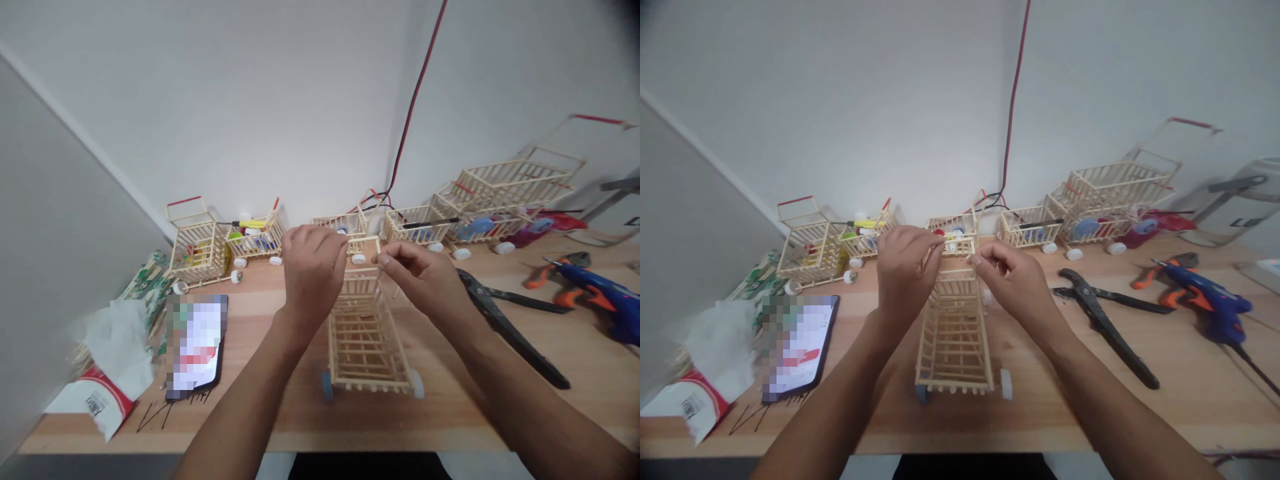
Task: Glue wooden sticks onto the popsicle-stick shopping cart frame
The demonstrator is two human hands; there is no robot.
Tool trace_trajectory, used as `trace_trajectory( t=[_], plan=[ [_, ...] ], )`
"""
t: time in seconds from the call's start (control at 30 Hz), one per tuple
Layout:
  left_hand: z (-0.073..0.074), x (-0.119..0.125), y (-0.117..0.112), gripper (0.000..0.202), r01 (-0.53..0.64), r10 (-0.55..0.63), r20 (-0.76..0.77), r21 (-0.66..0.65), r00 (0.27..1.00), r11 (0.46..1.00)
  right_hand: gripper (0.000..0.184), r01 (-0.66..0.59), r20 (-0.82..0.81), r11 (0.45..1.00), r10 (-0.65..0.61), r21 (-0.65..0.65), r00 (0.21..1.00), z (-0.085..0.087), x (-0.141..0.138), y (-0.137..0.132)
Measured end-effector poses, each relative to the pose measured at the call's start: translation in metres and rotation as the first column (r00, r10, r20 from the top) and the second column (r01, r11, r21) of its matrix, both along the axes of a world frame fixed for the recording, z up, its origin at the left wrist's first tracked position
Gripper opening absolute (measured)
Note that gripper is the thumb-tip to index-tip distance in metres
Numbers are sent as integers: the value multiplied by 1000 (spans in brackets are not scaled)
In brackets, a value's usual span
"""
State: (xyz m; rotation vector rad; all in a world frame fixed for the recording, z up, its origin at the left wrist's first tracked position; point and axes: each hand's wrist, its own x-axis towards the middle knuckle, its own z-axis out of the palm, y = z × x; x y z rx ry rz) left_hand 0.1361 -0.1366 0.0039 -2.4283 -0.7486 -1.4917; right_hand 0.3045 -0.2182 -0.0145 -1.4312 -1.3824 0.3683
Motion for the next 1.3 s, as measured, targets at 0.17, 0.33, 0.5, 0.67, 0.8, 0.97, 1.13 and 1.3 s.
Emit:
trace_trajectory(
  t=[0.17, 0.33, 0.5, 0.67, 0.8, 0.97, 1.13, 1.3],
  plan=[
    [0, 0, 0, 7, 1, -1, -4, 2, 1000, 1000, 17, 0, -8, 1000, 0, 7, 1000, -1, 0, 1],
    [1, 0, 0, 7, 7, -7, -2, 10, 1000, 1000, 17, 6, -14, 1000, -6, 6, 1000, -1, -1, 0],
    [1, 0, 0, 6, 8, -8, -2, 10, 1000, 1000, 18, -2, -16, 1000, 2, 12, 1000, -2, 0, 0],
    [0, 0, 0, 6, 11, -11, -6, 9, 1000, 1000, 18, -7, -13, 1000, 7, 9, 1000, -3, 1, 0],
    [0, 0, -1, 6, 8, -7, -7, 10, 1000, 1000, 16, -4, -8, 1000, 4, 16, 1000, -4, 1, 1],
    [1, 0, -1, 7, 6, -6, -5, 19, 1000, 1000, 16, -8, -4, 1000, 8, 23, 1000, -5, 2, 1],
    [1, 1, -1, 8, 6, -6, -6, 19, 1000, 1000, 17, -1, -1, 1000, 1, 19, 1000, -3, 1, 0],
    [1, 1, -1, 8, 7, -7, -17, -5, 1000, 1000, 19, 2, 11, 1000, -3, 23, 1000, -3, 0, -1]
  ],
)
